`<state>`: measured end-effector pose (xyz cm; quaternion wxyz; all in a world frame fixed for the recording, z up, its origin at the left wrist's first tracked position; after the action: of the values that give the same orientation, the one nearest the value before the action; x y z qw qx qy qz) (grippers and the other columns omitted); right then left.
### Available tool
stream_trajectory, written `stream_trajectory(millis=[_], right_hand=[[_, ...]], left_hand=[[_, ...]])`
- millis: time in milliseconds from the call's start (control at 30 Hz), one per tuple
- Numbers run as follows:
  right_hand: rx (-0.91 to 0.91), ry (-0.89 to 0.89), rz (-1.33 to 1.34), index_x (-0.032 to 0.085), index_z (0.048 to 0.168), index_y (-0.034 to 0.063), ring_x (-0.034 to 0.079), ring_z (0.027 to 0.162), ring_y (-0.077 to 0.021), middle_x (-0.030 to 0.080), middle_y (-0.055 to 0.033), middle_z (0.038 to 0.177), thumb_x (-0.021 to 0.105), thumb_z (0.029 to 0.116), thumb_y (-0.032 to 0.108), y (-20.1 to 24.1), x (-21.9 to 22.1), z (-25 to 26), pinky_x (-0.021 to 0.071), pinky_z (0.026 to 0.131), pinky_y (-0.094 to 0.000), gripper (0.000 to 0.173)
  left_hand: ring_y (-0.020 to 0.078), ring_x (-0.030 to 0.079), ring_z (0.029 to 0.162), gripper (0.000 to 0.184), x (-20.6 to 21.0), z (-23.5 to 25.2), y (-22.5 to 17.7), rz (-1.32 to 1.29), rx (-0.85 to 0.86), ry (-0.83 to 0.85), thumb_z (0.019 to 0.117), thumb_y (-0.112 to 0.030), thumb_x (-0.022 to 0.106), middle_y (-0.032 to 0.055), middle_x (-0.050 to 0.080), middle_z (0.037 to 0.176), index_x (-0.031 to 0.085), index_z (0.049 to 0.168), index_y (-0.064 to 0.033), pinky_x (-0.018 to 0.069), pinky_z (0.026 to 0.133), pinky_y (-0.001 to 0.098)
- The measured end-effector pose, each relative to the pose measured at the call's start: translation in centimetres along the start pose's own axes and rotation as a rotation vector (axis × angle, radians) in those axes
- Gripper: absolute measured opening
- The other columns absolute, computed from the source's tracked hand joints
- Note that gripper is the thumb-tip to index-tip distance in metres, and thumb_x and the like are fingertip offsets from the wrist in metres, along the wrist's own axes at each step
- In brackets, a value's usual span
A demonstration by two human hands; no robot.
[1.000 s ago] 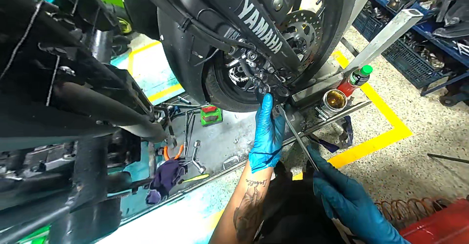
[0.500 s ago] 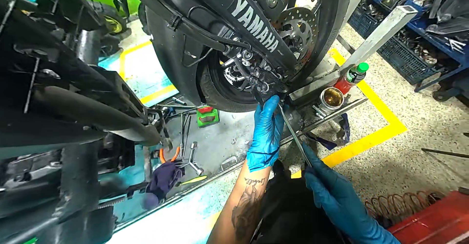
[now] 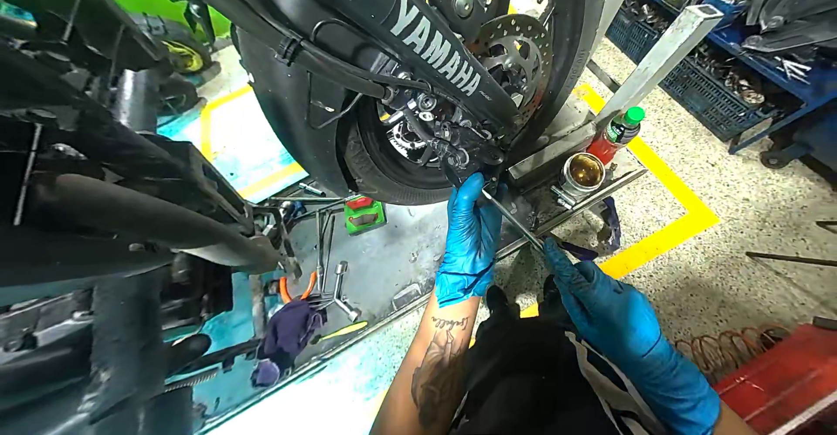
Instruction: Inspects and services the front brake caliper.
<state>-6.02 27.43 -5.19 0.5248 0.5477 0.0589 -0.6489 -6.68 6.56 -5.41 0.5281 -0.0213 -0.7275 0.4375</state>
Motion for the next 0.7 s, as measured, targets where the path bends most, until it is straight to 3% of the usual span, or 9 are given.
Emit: stream_trajectory(millis=[100,167,267,400,467,567,633,667,700], right_hand=[[-0.029,0.026,0.069,0.061,0.144,0.0246,0.064,0.057,-0.0195,0.069,-0.0051,0.079,0.054,0.1012,0.027,-1.6,-0.2,-0.6,0.053,0.047,-0.0392,0.043],[-0.031,-0.029,0.156,0.072,0.123,0.0141,0.065,0.058,-0.0159,0.072,-0.0044,0.076,0.06,0.099,0.031,-2.3,-0.6,-0.8,0.0551,0.052,-0.0349,0.032],[-0.027,-0.133,0.3,0.069,0.099,0.0085,0.059,0.058,-0.0086,0.067,-0.0024,0.075,0.068,0.0945,0.029,-0.5,-1.8,3.4,0.0516,0.052,-0.0259,0.021],[-0.117,-0.082,0.371,0.068,0.114,0.0054,0.064,0.069,-0.0161,0.069,-0.0092,0.104,0.071,0.0935,0.017,4.2,-1.6,12.6,0.0547,0.055,-0.0344,0.024],[-0.177,-0.012,0.345,0.069,0.118,0.0043,0.07,0.073,-0.024,0.072,-0.0134,0.105,0.072,0.0888,0.011,5.5,-0.2,15.2,0.0576,0.06,-0.043,0.03],[-0.234,0.121,0.302,0.07,0.119,0.005,0.073,0.08,-0.0286,0.074,-0.0144,0.105,0.071,0.0865,0.009,6.3,1.3,16.1,0.0589,0.065,-0.0489,0.033],[-0.339,0.101,0.315,0.07,0.115,0.0034,0.072,0.08,-0.0286,0.073,-0.0157,0.105,0.07,0.0842,0.008,6.9,1.7,16.0,0.058,0.064,-0.0475,0.031],[-0.422,0.054,0.332,0.071,0.111,0.0026,0.072,0.078,-0.0281,0.073,-0.0162,0.103,0.07,0.0838,0.008,7.3,1.7,15.9,0.0577,0.062,-0.0451,0.028],[-0.5,-0.001,0.36,0.071,0.106,0.0017,0.071,0.077,-0.0269,0.073,-0.0165,0.099,0.07,0.0839,0.009,7.8,1.6,15.7,0.0577,0.061,-0.0416,0.024]], left_hand=[[0.0136,0.067,0.103,0.034,-0.3,-0.2,-0.2,-0.004,0.004,-0.016,0.0879,-0.021,0.074,0.0036,0.068,0.112,0.062,0.119,-0.0149,0.0563,0.092,0.0316],[0.0147,0.067,0.103,0.037,-0.3,-0.3,-0.3,0.004,-0.004,-0.035,0.086,-0.021,0.076,0.0041,0.067,0.113,0.061,0.119,-0.0144,0.0564,0.093,0.0324],[0.0135,0.068,0.101,0.031,-0.6,-0.3,-0.3,-0.018,0.009,-0.022,0.0854,-0.019,0.076,0.0027,0.069,0.109,0.064,0.114,-0.0154,0.0567,0.09,0.0322],[0.0135,0.069,0.096,0.018,-0.1,-0.2,-0.7,-0.107,0.036,-0.004,0.0893,-0.011,0.069,0.0054,0.07,0.1,0.066,0.107,-0.0096,0.0578,0.089,0.0322],[0.0148,0.07,0.092,0.014,-0.4,0.1,-0.9,-0.143,0.035,-0.04,0.0899,-0.005,0.065,0.008,0.071,0.095,0.066,0.103,-0.0062,0.0589,0.086,0.0324],[0.0143,0.068,0.096,0.021,-2.1,0.2,-1.2,-0.114,0.048,-0.075,0.0911,-0.002,0.063,0.0076,0.069,0.1,0.061,0.112,-0.0055,0.057,0.09,0.0324],[0.0137,0.067,0.101,0.018,-2.3,0.0,-1.6,-0.139,0.052,-0.064,0.0954,-0.007,0.063,0.0057,0.069,0.104,0.062,0.114,-0.0083,0.0555,0.094,0.033],[0.0123,0.068,0.101,0.012,-2.1,-0.1,-1.8,-0.152,0.043,-0.055,0.0996,-0.016,0.06,0.0031,0.07,0.102,0.064,0.11,-0.0116,0.0557,0.094,0.0323],[0.0102,0.068,0.099,0.021,-1.8,-0.2,-2.0,-0.142,0.015,-0.046,0.1058,-0.029,0.05,0.0004,0.071,0.1,0.066,0.107,-0.0148,0.0564,0.092,0.0307]])
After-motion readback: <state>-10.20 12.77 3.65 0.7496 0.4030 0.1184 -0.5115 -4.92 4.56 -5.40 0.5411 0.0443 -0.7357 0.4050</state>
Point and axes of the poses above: each hand's wrist, its own z-axis towards the middle knuckle, its own x-axis out of the palm, y = z × x, the point moved 8 cm from there along z, towards the middle knuckle
